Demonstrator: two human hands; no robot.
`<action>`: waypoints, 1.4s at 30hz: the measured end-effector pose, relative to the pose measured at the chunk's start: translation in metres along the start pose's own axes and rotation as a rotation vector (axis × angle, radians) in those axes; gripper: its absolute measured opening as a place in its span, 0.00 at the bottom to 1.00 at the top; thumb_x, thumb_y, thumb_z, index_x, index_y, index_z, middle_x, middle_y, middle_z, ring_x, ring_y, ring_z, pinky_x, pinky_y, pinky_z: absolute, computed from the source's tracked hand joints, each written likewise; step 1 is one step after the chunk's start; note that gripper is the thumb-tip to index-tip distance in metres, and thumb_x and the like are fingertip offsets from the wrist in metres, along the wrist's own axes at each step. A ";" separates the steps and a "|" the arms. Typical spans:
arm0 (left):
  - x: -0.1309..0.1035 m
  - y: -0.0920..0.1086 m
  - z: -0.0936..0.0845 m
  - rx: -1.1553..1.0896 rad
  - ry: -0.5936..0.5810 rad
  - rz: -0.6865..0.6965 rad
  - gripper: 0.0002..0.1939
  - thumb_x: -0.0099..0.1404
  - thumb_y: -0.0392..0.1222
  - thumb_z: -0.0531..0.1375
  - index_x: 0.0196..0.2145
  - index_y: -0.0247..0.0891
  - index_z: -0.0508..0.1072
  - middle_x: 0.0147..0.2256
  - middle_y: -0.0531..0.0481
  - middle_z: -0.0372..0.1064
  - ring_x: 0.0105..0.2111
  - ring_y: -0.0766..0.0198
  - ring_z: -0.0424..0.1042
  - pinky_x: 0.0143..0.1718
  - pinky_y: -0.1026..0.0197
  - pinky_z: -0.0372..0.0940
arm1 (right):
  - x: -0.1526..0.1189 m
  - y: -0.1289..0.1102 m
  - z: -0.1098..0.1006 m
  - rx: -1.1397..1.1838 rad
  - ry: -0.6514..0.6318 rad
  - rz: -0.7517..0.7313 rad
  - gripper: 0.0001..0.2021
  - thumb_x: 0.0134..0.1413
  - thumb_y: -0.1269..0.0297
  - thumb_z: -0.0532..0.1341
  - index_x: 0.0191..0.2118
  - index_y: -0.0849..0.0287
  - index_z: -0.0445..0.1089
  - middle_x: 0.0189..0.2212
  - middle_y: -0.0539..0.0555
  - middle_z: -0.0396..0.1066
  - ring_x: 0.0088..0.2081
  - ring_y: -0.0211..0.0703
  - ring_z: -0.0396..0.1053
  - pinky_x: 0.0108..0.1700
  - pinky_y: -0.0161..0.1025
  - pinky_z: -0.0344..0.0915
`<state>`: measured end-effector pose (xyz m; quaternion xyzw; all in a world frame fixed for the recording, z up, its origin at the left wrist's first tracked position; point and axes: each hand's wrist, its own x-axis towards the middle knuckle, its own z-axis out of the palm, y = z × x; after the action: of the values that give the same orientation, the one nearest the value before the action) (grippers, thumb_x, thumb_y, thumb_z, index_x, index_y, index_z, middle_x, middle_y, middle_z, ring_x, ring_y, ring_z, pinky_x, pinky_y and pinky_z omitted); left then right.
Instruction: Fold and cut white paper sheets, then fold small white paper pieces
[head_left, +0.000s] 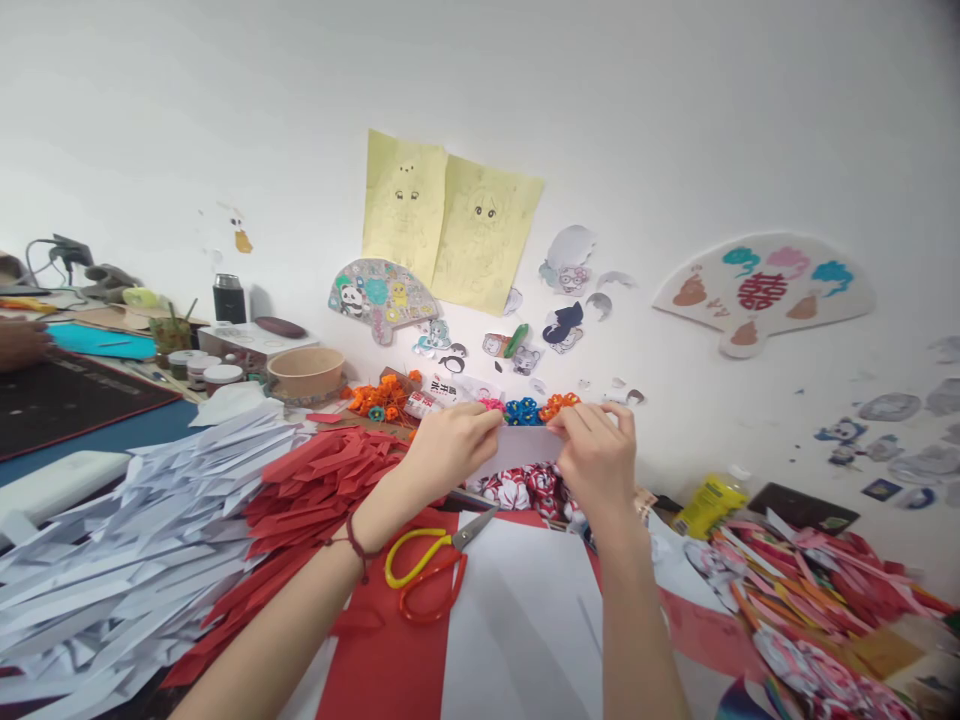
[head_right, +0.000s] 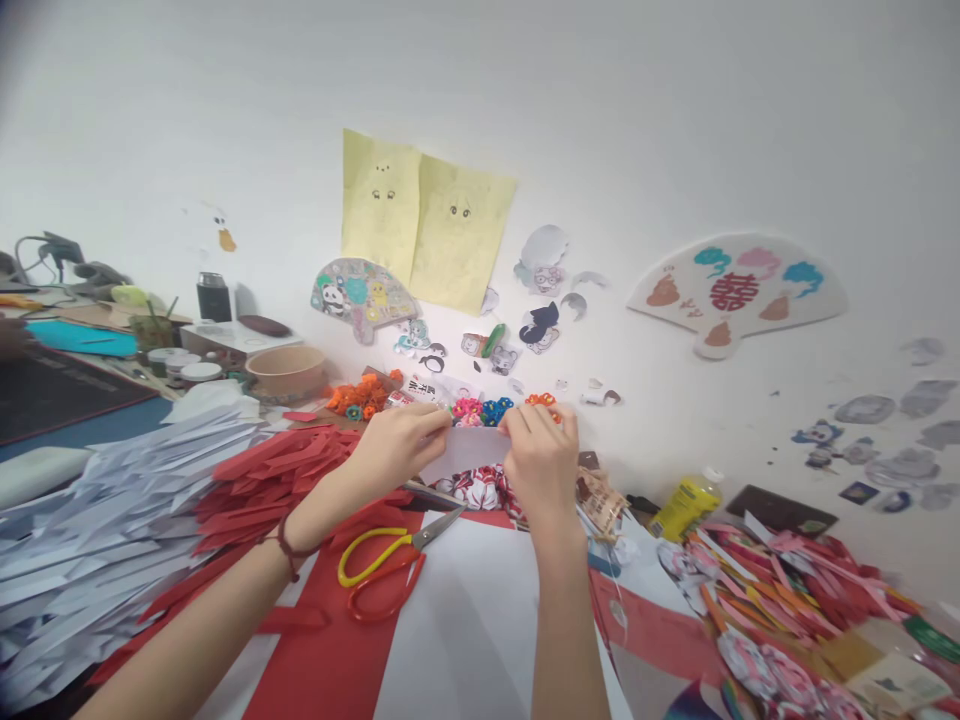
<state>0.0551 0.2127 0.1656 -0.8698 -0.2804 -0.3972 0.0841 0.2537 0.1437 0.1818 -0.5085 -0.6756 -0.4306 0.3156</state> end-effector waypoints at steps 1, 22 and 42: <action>0.000 -0.003 -0.001 0.012 -0.003 -0.004 0.09 0.66 0.37 0.51 0.30 0.40 0.68 0.27 0.53 0.66 0.28 0.65 0.65 0.25 0.63 0.47 | -0.001 0.004 -0.001 -0.012 0.014 0.011 0.12 0.51 0.83 0.53 0.28 0.57 0.63 0.27 0.49 0.71 0.32 0.40 0.67 0.51 0.43 0.54; -0.001 0.018 -0.013 0.208 0.313 0.070 0.14 0.73 0.35 0.48 0.53 0.39 0.67 0.52 0.45 0.70 0.53 0.57 0.65 0.57 0.50 0.52 | 0.001 0.004 -0.014 0.158 0.004 0.065 0.07 0.59 0.70 0.59 0.30 0.55 0.70 0.29 0.49 0.75 0.33 0.43 0.70 0.47 0.43 0.57; -0.004 0.014 -0.001 0.039 0.007 0.161 0.10 0.71 0.30 0.48 0.36 0.34 0.67 0.37 0.45 0.65 0.37 0.58 0.60 0.39 0.56 0.61 | 0.004 -0.026 -0.005 0.473 -0.360 0.122 0.09 0.65 0.66 0.55 0.42 0.54 0.74 0.41 0.51 0.78 0.41 0.45 0.75 0.43 0.39 0.65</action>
<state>0.0597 0.1993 0.1644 -0.8862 -0.2171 -0.3868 0.1338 0.2276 0.1376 0.1803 -0.5288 -0.7704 -0.1442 0.3257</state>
